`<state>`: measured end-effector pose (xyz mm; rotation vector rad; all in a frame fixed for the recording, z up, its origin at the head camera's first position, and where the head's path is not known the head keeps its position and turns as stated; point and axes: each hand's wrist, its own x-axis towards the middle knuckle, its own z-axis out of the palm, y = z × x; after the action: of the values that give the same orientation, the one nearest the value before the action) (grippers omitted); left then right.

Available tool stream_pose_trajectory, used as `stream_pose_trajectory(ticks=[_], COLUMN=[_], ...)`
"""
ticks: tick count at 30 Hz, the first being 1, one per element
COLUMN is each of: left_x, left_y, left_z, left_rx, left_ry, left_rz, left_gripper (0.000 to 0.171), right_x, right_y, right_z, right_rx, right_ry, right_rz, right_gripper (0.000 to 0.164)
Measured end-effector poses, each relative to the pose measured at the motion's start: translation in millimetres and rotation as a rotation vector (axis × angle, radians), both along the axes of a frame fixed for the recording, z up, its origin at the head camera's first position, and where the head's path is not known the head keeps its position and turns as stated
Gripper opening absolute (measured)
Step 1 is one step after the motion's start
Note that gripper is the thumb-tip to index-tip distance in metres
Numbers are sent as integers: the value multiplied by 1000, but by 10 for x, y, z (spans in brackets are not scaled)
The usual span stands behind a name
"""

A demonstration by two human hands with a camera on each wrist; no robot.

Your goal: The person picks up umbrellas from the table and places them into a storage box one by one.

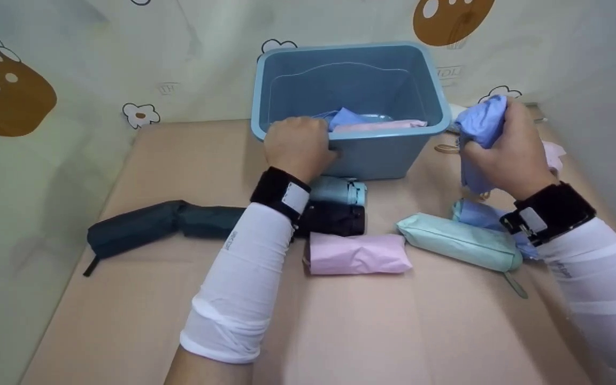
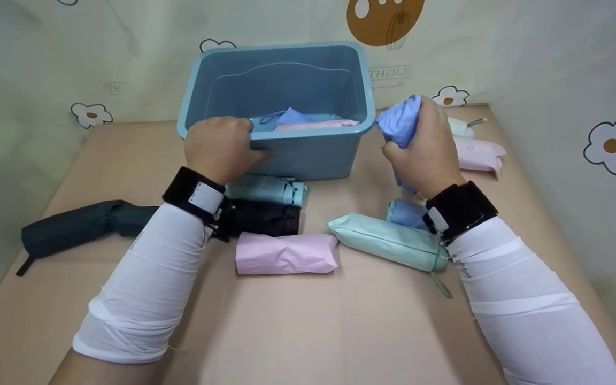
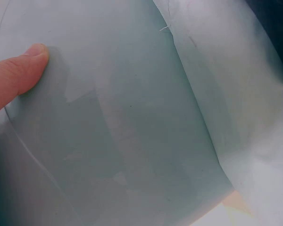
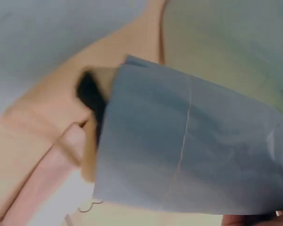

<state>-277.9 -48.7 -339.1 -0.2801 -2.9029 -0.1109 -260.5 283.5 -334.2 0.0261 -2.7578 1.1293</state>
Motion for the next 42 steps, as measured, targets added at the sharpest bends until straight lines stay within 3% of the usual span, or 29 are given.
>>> stream_pose_trajectory(ticks=[4, 8, 11, 15, 20, 25, 31, 42], left_x=[-4, -3, 0, 2, 7, 16, 14, 4], left_y=[1, 5, 6, 7, 11, 10, -1, -30], left_z=[-2, -2, 0, 6, 12, 26, 29, 11], left_rx=[4, -14, -26, -27, -32, -29, -37, -32], left_ry=[-1, 8, 14, 8, 6, 9, 0, 17], left_rz=[3, 3, 3, 6, 10, 10, 16, 4], left_gripper=[52, 52, 53, 52, 50, 48, 47, 51], right_x=[31, 53, 76, 116, 78, 153, 201, 140], right_y=[-64, -130, -212, -329, -383, -496, -601, -760], right_z=[63, 117, 169, 234, 195, 273, 409, 660], right_rx=[-86, -220, -336, -458, -471, -528, -632, -751], right_ry=[100, 260, 377, 468, 493, 522, 655, 875], right_rz=[-56, -85, -81, -47, 1, -14, 5, 100], right_gripper=[74, 66, 60, 55, 55, 54, 51, 51])
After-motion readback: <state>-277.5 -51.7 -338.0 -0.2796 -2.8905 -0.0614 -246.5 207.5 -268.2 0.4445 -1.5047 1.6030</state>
